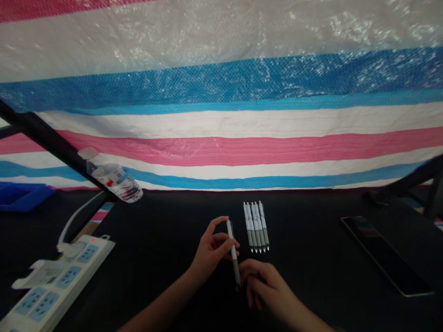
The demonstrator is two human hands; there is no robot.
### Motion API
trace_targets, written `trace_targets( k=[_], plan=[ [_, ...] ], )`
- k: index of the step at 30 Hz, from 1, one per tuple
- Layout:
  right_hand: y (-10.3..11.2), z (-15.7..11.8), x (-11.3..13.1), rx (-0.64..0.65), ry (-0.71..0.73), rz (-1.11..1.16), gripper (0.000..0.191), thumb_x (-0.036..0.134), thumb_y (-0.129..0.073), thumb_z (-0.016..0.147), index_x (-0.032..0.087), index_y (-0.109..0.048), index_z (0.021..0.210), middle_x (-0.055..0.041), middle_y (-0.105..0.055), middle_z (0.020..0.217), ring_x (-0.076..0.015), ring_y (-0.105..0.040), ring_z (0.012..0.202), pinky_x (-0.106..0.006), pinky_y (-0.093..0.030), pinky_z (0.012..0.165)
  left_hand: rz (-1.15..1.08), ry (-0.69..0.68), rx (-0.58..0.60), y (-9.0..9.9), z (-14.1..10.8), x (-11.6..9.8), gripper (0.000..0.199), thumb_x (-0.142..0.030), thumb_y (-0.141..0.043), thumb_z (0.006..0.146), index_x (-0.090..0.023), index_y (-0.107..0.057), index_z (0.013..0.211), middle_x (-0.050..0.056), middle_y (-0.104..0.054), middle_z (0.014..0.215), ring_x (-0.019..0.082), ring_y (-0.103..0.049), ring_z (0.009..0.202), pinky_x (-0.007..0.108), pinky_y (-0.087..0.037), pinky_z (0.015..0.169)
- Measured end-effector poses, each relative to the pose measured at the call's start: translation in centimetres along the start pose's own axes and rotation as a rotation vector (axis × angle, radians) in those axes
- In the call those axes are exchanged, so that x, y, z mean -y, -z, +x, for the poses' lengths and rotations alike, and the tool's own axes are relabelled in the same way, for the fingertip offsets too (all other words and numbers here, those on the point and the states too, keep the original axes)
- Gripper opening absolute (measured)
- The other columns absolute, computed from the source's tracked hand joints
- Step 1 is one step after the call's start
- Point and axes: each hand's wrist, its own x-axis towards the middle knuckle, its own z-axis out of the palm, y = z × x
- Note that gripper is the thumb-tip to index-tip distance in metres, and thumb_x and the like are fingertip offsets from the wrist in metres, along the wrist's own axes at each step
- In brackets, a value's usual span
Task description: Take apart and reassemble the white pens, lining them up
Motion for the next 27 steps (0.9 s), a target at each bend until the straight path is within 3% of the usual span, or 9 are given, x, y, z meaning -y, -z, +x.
trace_targets(
  k=[15,21,27],
  plan=[
    [0.01,0.05,0.06,-0.007,-0.007,0.003,0.023,0.021,-0.047,0.076,0.015,-0.065,0.088,-0.0016,-0.066,0.077,-0.0074,-0.055,0.046,-0.015,-0.037,0.039,-0.03,0.001,-0.052,0.04,0.12,-0.03,0.065,-0.034,-0.078,0.082,-0.021,-0.039,0.133,0.004,-0.076,0.081,0.018,-0.071,0.067,0.027,-0.057,0.06],
    [0.03,0.04,0.14,-0.001,-0.008,0.008,0.022,0.021,-0.048,0.077,0.015,-0.065,0.089,-0.0016,-0.066,0.077,-0.0076,-0.055,0.047,-0.016,-0.037,0.04,-0.022,-0.003,-0.06,-0.01,0.12,-0.01,0.075,-0.034,-0.077,0.083,-0.022,-0.034,0.142,0.003,-0.075,0.081,0.018,-0.07,0.066,0.026,-0.056,0.058],
    [0.02,0.06,-0.03,0.002,-0.001,0.022,0.021,0.022,-0.048,0.077,0.015,-0.065,0.088,-0.0014,-0.066,0.076,-0.0075,-0.055,0.046,-0.015,-0.037,0.04,-0.007,-0.016,-0.055,-0.07,0.09,-0.05,0.064,-0.034,-0.076,0.083,-0.02,-0.04,0.134,0.005,-0.076,0.082,0.018,-0.07,0.065,0.026,-0.056,0.058]
  ],
)
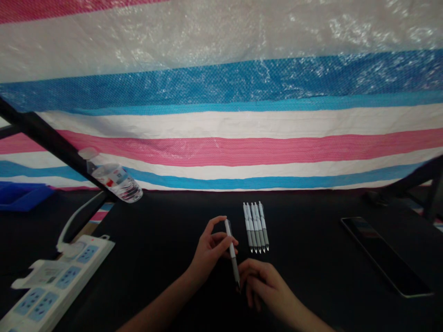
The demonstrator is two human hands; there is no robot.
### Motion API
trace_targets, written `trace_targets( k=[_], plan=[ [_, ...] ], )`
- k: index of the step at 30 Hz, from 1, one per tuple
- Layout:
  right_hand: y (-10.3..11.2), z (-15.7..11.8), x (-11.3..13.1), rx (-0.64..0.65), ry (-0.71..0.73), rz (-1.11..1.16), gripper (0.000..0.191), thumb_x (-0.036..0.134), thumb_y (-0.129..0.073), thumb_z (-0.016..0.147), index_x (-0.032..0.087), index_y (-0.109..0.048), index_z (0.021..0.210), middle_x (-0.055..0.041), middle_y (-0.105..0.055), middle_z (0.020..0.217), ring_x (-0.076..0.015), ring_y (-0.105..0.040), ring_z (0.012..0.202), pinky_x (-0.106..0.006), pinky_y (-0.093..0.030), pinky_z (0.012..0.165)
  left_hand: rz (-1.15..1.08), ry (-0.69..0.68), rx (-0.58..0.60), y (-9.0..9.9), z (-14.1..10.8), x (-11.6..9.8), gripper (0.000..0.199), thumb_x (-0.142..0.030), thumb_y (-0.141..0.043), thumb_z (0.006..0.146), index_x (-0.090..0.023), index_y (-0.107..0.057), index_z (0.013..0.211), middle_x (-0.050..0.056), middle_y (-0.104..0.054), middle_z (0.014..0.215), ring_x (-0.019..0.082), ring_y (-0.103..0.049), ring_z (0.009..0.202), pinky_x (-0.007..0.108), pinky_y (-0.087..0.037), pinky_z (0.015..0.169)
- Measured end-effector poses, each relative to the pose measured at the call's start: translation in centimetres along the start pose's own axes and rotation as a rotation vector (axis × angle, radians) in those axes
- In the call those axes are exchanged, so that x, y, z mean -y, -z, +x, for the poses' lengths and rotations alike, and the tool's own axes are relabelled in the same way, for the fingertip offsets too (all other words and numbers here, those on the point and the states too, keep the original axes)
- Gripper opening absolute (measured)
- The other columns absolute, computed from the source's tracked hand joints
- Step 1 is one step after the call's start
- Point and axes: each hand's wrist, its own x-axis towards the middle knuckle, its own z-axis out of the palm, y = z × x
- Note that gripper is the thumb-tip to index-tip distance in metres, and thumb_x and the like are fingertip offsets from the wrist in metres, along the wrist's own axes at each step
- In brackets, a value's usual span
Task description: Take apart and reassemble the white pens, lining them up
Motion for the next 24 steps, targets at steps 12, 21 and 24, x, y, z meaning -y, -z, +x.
trace_targets(
  k=[12,21,24],
  plan=[
    [0.09,0.02,-0.02,0.007,-0.006,-0.005,0.019,0.023,-0.049,0.079,0.016,-0.064,0.089,-0.0012,-0.065,0.077,-0.0073,-0.054,0.047,-0.016,-0.038,0.041,-0.045,0.011,0.004,0.1,0.08,0.0,0.072,-0.033,-0.077,0.084,-0.021,-0.035,0.141,0.004,-0.075,0.083,0.017,-0.069,0.065,0.028,-0.056,0.059],
    [0.02,0.07,0.1,-0.005,-0.005,-0.032,0.017,0.026,-0.05,0.081,0.016,-0.063,0.086,-0.0014,-0.065,0.078,-0.0076,-0.055,0.047,-0.017,-0.039,0.04,-0.046,0.025,-0.003,0.15,0.07,-0.09,0.065,-0.034,-0.079,0.081,-0.023,-0.039,0.131,0.004,-0.076,0.081,0.018,-0.071,0.065,0.028,-0.056,0.059],
    [0.02,0.04,0.1,-0.003,-0.01,-0.028,0.016,0.026,-0.051,0.082,0.017,-0.063,0.086,-0.001,-0.065,0.076,-0.0079,-0.055,0.047,-0.016,-0.039,0.04,-0.045,0.023,-0.001,0.13,0.07,-0.1,0.064,-0.034,-0.079,0.081,-0.023,-0.039,0.13,0.004,-0.077,0.081,0.018,-0.071,0.065,0.028,-0.057,0.059]
  ],
)
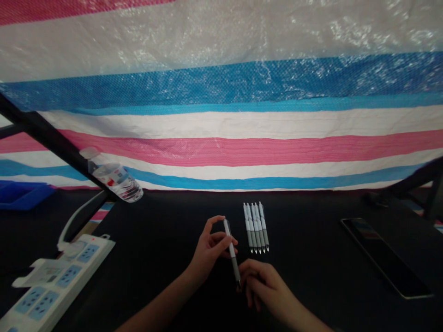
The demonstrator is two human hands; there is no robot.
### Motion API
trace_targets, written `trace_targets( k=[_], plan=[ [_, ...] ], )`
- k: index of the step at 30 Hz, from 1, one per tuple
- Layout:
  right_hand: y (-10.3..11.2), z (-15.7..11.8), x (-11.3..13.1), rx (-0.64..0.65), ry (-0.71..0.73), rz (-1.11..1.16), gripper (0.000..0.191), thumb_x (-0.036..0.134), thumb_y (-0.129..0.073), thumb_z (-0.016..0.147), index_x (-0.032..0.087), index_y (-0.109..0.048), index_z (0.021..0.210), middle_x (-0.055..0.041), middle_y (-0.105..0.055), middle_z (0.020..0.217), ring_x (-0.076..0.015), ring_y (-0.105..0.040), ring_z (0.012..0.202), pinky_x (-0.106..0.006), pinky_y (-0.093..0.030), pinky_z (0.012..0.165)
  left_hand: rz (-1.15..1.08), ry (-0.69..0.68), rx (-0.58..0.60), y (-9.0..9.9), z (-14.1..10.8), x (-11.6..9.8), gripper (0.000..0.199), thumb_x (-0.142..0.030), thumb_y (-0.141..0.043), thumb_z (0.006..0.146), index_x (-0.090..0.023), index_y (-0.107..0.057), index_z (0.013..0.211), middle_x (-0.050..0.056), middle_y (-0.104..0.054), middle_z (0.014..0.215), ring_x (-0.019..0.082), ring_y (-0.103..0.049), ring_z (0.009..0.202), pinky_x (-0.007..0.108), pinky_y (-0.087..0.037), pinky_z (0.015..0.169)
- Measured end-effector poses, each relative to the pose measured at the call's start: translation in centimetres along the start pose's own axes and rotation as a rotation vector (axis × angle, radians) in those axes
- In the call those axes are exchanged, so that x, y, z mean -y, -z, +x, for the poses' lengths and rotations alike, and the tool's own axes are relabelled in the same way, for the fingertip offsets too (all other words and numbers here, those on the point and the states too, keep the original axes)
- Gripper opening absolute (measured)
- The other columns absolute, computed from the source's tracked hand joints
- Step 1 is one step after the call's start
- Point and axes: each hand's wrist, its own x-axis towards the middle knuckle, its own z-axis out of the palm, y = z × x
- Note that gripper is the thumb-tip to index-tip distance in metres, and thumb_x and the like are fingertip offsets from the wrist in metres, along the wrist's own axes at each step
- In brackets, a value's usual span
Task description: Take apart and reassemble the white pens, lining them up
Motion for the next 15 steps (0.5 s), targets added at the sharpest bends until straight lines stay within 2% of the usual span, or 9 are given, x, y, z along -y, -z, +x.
trace_targets(
  k=[15],
  plan=[
    [0.05,0.05,-0.48,0.012,0.01,-0.004,0.021,0.024,-0.048,0.08,0.015,-0.063,0.093,-0.0023,-0.067,0.078,-0.008,-0.055,0.047,-0.017,-0.039,0.041,-0.057,0.002,-0.034,-0.17,0.28,-0.56,0.067,-0.033,-0.08,0.081,-0.024,-0.037,0.132,0.003,-0.076,0.082,0.017,-0.07,0.066,0.027,-0.056,0.061]
  ],
)
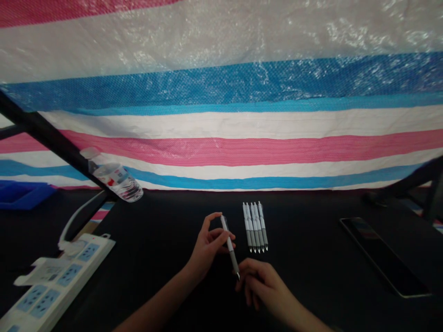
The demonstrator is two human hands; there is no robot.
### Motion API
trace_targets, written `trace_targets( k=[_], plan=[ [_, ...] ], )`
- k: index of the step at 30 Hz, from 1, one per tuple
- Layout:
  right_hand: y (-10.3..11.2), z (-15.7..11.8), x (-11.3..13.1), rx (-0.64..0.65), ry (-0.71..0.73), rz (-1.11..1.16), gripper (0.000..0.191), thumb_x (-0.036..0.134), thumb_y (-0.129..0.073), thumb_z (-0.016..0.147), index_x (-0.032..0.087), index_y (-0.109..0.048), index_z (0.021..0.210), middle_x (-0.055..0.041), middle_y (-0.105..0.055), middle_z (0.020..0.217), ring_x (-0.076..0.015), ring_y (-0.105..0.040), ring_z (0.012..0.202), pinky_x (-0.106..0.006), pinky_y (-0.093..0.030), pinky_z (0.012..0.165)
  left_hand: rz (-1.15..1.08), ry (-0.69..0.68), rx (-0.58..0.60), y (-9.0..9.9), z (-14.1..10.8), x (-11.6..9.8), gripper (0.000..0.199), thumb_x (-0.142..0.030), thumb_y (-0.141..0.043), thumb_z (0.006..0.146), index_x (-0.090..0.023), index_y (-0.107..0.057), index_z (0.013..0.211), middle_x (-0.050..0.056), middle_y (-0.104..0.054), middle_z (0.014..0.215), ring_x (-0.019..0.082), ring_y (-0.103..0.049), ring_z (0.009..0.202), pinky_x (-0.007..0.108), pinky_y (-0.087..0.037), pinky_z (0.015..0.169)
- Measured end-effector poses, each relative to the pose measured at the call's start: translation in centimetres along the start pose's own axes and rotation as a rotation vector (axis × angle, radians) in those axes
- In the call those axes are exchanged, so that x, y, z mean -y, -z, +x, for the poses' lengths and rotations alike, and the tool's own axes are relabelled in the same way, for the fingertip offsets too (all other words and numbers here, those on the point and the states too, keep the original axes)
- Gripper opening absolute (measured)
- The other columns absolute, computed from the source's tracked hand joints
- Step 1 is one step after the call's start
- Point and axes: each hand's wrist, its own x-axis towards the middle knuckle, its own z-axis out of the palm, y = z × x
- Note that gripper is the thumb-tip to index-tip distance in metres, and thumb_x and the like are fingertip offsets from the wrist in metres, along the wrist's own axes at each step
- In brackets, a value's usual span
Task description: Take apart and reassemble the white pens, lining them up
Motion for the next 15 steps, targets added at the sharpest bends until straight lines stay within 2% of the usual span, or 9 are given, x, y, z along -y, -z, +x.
trace_targets(
  k=[11,13,15],
  plan=[
    [-0.3,-0.1,0.0,-0.037,0.01,-0.036,0.024,0.024,-0.047,0.08,0.016,-0.062,0.097,-0.0018,-0.067,0.078,-0.009,-0.055,0.046,-0.017,-0.039,0.039,0.105,-0.03,0.001,0.1,1.1,-1.8,0.067,-0.038,-0.08,0.077,-0.022,-0.045,0.131,0.005,-0.077,0.083,0.021,-0.072,0.067,0.031,-0.057,0.062],
    [-0.3,-0.4,0.2,-0.065,0.03,-0.123,0.024,0.022,-0.045,0.083,0.016,-0.065,0.096,-0.0017,-0.067,0.076,-0.0099,-0.056,0.046,-0.018,-0.039,0.039,0.171,-0.037,0.0,-0.1,1.7,-2.4,0.068,-0.037,-0.079,0.077,-0.021,-0.044,0.133,0.006,-0.078,0.082,0.021,-0.073,0.068,0.03,-0.057,0.062],
    [-0.1,-0.8,0.7,-0.101,0.11,-0.311,0.025,0.015,-0.044,0.084,0.017,-0.067,0.094,-0.0022,-0.068,0.076,-0.0122,-0.061,0.054,-0.021,-0.045,0.047,0.265,-0.057,-0.003,-0.2,2.7,-2.9,0.069,-0.035,-0.078,0.077,-0.019,-0.043,0.135,0.006,-0.078,0.08,0.021,-0.073,0.069,0.03,-0.058,0.061]
  ],
)
